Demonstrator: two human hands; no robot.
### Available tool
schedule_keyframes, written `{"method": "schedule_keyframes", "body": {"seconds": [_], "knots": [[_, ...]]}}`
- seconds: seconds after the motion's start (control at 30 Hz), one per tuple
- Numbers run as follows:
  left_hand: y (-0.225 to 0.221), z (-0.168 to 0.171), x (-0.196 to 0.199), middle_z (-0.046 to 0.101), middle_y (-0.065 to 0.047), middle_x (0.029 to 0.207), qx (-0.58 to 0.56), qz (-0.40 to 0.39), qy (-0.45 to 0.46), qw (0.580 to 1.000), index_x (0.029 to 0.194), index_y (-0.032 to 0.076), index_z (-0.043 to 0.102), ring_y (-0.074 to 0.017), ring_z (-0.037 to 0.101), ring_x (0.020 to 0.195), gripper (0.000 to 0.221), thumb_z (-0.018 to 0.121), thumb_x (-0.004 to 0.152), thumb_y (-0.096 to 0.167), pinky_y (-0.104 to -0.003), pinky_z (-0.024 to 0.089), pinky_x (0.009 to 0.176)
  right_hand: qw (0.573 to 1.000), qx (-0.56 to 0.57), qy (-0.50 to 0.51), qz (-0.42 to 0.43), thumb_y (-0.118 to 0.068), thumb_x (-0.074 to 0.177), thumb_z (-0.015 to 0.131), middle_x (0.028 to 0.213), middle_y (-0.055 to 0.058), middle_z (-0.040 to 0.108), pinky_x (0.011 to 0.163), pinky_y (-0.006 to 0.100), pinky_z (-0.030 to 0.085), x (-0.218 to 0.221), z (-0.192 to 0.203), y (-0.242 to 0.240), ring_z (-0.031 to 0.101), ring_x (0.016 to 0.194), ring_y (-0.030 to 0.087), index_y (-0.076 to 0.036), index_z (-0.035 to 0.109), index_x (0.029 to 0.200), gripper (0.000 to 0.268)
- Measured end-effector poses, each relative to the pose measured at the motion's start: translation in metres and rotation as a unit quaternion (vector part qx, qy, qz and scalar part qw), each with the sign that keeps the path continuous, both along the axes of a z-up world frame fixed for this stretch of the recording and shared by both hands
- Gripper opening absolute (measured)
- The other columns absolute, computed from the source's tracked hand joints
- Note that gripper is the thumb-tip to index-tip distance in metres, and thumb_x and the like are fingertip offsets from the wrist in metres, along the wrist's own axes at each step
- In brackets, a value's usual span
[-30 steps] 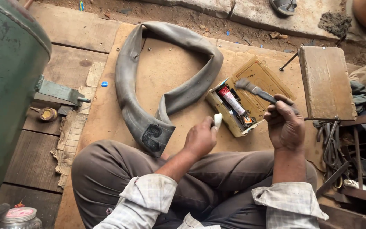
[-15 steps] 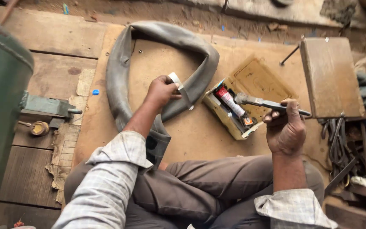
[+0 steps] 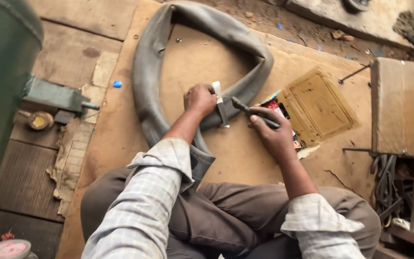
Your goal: Repairing a puncture in a rubber inner tube by applying adhesive and a patch.
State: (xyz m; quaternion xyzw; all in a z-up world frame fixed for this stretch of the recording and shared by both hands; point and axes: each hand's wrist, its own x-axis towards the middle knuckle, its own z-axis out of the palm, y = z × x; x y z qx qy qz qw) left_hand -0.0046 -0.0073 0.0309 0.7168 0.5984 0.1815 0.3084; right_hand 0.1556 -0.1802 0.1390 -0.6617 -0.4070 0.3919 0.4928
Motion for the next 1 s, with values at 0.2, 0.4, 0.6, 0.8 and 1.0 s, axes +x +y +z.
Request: {"method": "schedule_keyframes", "body": {"seconds": [0.2,0.4,0.6,0.8,1.0], "knots": [[0.003,-0.009,0.0,0.076,-0.012,0.108,-0.152,0.032,-0.043,0.987,0.1,0.018,0.081,-0.0294,0.071,0.105,0.022,0.077,0.081,0.027,-0.042,0.055,0.094,0.989,-0.031,-0.145,0.022,-0.016,0.097,0.07,0.091,0.007,0.075,0.07,0.024,0.058,-0.037,0.003,0.027,0.074,0.079,0.012,-0.002,0.072,0.118,0.024],[0.004,-0.002,0.001,0.075,-0.009,0.111,-0.211,0.059,-0.069,0.973,0.105,0.018,0.079,-0.0263,0.071,0.107,0.023,0.077,0.084,0.026,-0.041,0.055,0.095,0.982,-0.071,-0.176,0.02,-0.02,0.098,0.068,0.09,0.006,0.077,0.07,0.024,0.06,-0.043,-0.004,0.053,0.075,0.079,0.011,-0.003,0.072,0.117,0.025],[0.003,-0.009,0.003,0.076,-0.01,0.112,-0.203,0.058,-0.084,0.974,0.106,0.017,0.079,-0.0278,0.071,0.108,0.023,0.076,0.084,0.024,-0.041,0.055,0.097,0.979,-0.098,-0.175,0.029,-0.018,0.096,0.069,0.084,0.008,0.076,0.065,0.026,0.058,-0.036,-0.015,0.042,0.072,0.073,0.011,-0.002,0.074,0.112,0.023],[0.002,-0.009,0.004,0.076,-0.01,0.112,-0.201,0.065,-0.094,0.973,0.105,0.017,0.078,-0.0286,0.071,0.108,0.023,0.075,0.083,0.022,-0.042,0.055,0.096,0.984,-0.083,-0.156,0.021,-0.016,0.097,0.069,0.084,0.008,0.076,0.065,0.025,0.057,-0.033,-0.009,0.048,0.07,0.071,0.012,-0.001,0.075,0.109,0.021],[0.005,-0.011,0.004,0.076,-0.01,0.11,-0.199,0.065,-0.075,0.975,0.103,0.018,0.079,-0.0284,0.071,0.107,0.022,0.075,0.082,0.023,-0.041,0.056,0.095,0.983,-0.112,-0.145,0.029,-0.016,0.095,0.069,0.083,0.007,0.075,0.065,0.025,0.058,-0.035,-0.018,0.05,0.072,0.07,0.011,-0.002,0.074,0.11,0.021]]}}
